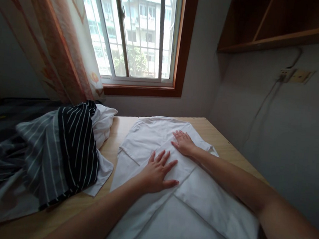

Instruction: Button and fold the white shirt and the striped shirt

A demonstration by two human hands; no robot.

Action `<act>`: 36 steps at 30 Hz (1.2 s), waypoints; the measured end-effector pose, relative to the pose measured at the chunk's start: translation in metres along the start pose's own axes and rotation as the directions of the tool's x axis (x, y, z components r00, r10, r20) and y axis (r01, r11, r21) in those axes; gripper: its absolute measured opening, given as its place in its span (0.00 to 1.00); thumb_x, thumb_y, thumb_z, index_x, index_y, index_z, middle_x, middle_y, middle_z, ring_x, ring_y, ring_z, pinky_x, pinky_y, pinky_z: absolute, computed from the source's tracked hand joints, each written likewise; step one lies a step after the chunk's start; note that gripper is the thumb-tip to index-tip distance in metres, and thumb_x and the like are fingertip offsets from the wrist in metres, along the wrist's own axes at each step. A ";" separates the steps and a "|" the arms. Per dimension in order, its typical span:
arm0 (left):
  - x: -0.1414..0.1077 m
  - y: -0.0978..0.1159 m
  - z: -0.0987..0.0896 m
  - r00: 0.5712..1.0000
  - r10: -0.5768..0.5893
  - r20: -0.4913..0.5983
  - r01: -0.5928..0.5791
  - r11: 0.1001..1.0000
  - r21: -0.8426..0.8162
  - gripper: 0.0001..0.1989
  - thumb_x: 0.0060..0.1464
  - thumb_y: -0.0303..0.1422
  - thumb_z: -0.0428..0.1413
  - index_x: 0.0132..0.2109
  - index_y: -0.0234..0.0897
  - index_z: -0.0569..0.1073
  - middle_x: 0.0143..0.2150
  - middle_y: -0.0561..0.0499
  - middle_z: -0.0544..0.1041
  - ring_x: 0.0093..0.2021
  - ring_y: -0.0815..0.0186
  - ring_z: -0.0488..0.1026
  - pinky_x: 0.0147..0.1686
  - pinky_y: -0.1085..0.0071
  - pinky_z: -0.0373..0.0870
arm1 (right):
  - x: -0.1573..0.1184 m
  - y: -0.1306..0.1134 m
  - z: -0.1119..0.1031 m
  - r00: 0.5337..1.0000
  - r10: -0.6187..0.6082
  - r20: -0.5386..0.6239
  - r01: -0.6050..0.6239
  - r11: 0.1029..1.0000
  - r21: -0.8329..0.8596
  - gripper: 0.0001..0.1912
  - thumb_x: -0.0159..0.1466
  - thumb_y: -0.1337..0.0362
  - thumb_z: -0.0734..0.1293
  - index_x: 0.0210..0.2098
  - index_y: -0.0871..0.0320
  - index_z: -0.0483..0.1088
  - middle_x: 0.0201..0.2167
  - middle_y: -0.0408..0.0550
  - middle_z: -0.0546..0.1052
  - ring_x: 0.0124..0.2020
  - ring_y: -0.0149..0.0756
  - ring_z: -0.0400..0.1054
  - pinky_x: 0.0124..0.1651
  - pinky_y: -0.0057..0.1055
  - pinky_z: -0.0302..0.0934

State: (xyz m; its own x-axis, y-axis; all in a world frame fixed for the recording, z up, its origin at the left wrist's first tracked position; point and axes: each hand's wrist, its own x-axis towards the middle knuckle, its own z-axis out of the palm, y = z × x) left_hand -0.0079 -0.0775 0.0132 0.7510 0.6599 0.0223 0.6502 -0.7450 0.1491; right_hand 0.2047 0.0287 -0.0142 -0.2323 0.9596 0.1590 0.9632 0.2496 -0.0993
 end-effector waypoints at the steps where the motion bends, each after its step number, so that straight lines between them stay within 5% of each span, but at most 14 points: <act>1: 0.000 0.000 0.000 1.000 0.000 0.000 0.000 1.000 0.005 0.42 0.57 0.62 0.43 0.70 0.44 0.56 0.73 0.37 0.47 0.73 0.44 0.41 0.67 0.40 0.35 | -0.015 -0.007 0.001 0.998 -0.043 0.036 0.041 0.998 0.045 0.33 0.71 0.49 0.52 0.70 0.61 0.52 0.71 0.57 0.53 0.71 0.46 0.44 0.70 0.46 0.38; 4: 0.002 -0.001 0.001 1.000 0.000 -0.006 0.000 1.000 0.004 0.42 0.57 0.62 0.43 0.70 0.43 0.56 0.73 0.37 0.47 0.73 0.44 0.41 0.67 0.40 0.35 | -0.054 -0.014 0.002 0.989 -0.141 0.044 0.135 0.983 0.124 0.31 0.72 0.50 0.49 0.69 0.57 0.55 0.71 0.53 0.54 0.71 0.42 0.45 0.70 0.45 0.39; 7: 0.003 -0.002 0.001 1.000 -0.002 -0.016 0.002 1.000 -0.005 0.40 0.57 0.62 0.44 0.70 0.46 0.58 0.74 0.40 0.47 0.73 0.45 0.42 0.67 0.41 0.35 | -0.074 0.007 -0.004 0.992 -0.124 0.039 0.119 0.986 0.121 0.30 0.72 0.49 0.49 0.68 0.54 0.56 0.71 0.50 0.54 0.71 0.40 0.45 0.71 0.45 0.39; 14: 0.002 -0.001 -0.001 1.000 -0.010 -0.015 0.010 1.000 -0.012 0.40 0.57 0.62 0.44 0.69 0.47 0.58 0.74 0.40 0.47 0.73 0.46 0.42 0.67 0.41 0.36 | -0.073 0.087 -0.015 0.988 0.140 0.071 -0.138 0.990 -0.029 0.31 0.71 0.49 0.50 0.69 0.55 0.54 0.71 0.50 0.52 0.72 0.43 0.44 0.71 0.47 0.37; 19: 0.003 -0.004 0.000 1.000 -0.006 -0.015 0.005 1.000 -0.014 0.39 0.58 0.61 0.44 0.69 0.48 0.58 0.74 0.41 0.48 0.73 0.47 0.42 0.67 0.43 0.36 | -0.068 0.108 -0.011 0.981 0.187 0.056 -0.186 0.982 -0.035 0.30 0.72 0.49 0.49 0.69 0.49 0.53 0.72 0.46 0.51 0.72 0.44 0.42 0.70 0.54 0.36; 24: 0.007 -0.012 0.000 1.000 -0.026 -0.008 0.026 1.000 -0.012 0.34 0.61 0.58 0.43 0.69 0.52 0.59 0.74 0.45 0.48 0.73 0.50 0.43 0.68 0.45 0.37 | -0.056 0.108 -0.011 0.984 0.176 0.004 -0.175 0.983 -0.045 0.28 0.72 0.50 0.50 0.67 0.49 0.58 0.71 0.47 0.54 0.72 0.45 0.42 0.69 0.56 0.37; 30: 0.020 -0.029 -0.003 0.998 -0.066 0.000 0.066 0.997 0.029 0.32 0.62 0.57 0.42 0.69 0.53 0.58 0.74 0.46 0.48 0.73 0.52 0.43 0.68 0.47 0.38 | -0.045 0.081 -0.029 0.991 0.088 -0.099 -0.109 0.966 -0.236 0.25 0.71 0.55 0.55 0.63 0.56 0.64 0.69 0.55 0.57 0.72 0.47 0.42 0.70 0.57 0.28; 36: 0.037 -0.048 -0.012 0.997 -0.076 0.010 0.075 0.996 0.045 0.33 0.63 0.56 0.41 0.69 0.51 0.57 0.74 0.46 0.48 0.73 0.52 0.43 0.68 0.48 0.37 | -0.079 0.063 -0.053 0.992 -0.029 0.124 0.040 0.996 -0.080 0.28 0.67 0.56 0.60 0.64 0.61 0.64 0.67 0.58 0.61 0.66 0.48 0.57 0.67 0.43 0.51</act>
State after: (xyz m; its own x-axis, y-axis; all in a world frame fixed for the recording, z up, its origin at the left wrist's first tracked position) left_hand -0.0132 -0.0160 0.0190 0.7008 0.7134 0.0014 0.7093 -0.6970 0.1057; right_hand 0.2908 -0.0382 0.0186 -0.2754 0.9605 0.0387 0.9610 0.2762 -0.0143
